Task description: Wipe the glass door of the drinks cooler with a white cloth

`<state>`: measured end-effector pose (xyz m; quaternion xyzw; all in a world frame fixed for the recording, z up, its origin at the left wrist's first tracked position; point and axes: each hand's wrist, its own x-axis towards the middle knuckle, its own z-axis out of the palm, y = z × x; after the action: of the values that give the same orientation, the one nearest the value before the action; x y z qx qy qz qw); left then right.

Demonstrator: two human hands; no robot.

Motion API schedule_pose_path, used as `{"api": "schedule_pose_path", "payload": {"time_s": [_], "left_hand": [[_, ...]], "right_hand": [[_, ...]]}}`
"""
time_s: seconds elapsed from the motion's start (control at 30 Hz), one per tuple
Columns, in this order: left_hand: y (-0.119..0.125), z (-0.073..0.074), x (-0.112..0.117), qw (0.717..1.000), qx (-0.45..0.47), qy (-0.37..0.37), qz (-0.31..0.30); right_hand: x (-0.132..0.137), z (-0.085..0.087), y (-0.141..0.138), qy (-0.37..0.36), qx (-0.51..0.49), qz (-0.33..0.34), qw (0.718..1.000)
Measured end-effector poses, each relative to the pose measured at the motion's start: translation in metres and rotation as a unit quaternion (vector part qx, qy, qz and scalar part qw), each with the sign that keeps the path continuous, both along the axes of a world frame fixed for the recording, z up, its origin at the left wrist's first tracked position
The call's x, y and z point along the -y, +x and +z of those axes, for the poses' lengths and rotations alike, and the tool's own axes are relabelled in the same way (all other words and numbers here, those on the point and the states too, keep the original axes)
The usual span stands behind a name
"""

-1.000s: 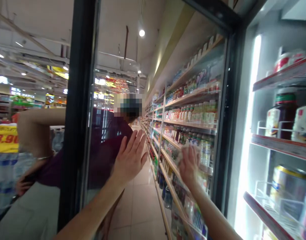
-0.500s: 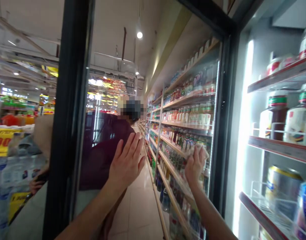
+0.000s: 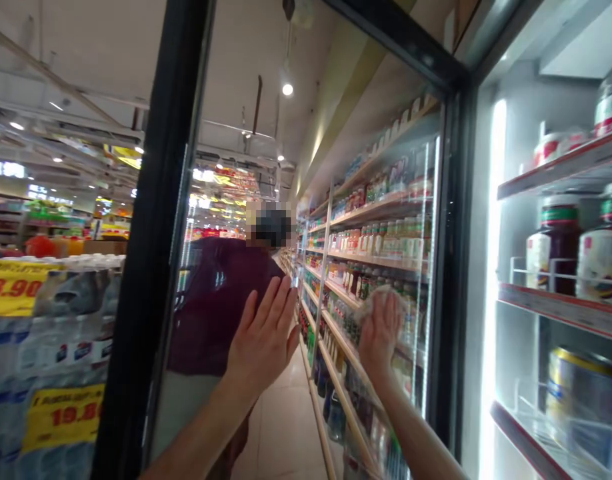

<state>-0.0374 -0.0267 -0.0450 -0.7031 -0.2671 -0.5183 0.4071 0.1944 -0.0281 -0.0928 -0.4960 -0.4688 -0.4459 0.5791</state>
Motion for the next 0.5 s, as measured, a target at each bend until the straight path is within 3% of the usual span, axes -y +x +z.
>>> {"api": "schedule_pose_path", "payload": {"time_s": [0.07, 0.13, 0.33, 0.5], "left_hand": [[-0.001, 0.000, 0.001, 1.000, 0.001, -0.005, 0.000], [-0.002, 0.000, 0.003, 1.000, -0.004, -0.009, 0.000], [-0.003, 0.000, 0.006, 1.000, -0.009, -0.009, 0.006], [-0.002, 0.000, 0.008, 1.000, -0.012, -0.011, 0.007]], "right_hand": [[0.007, -0.018, -0.019, -0.057, 0.145, 0.026, 0.988], [0.014, -0.034, -0.028, -0.079, 0.214, 0.036, 0.973], [0.022, -0.049, -0.013, -0.041, 0.035, 0.012, 0.998], [0.027, -0.083, -0.061, -0.082, 0.136, 0.033, 0.987]]}}
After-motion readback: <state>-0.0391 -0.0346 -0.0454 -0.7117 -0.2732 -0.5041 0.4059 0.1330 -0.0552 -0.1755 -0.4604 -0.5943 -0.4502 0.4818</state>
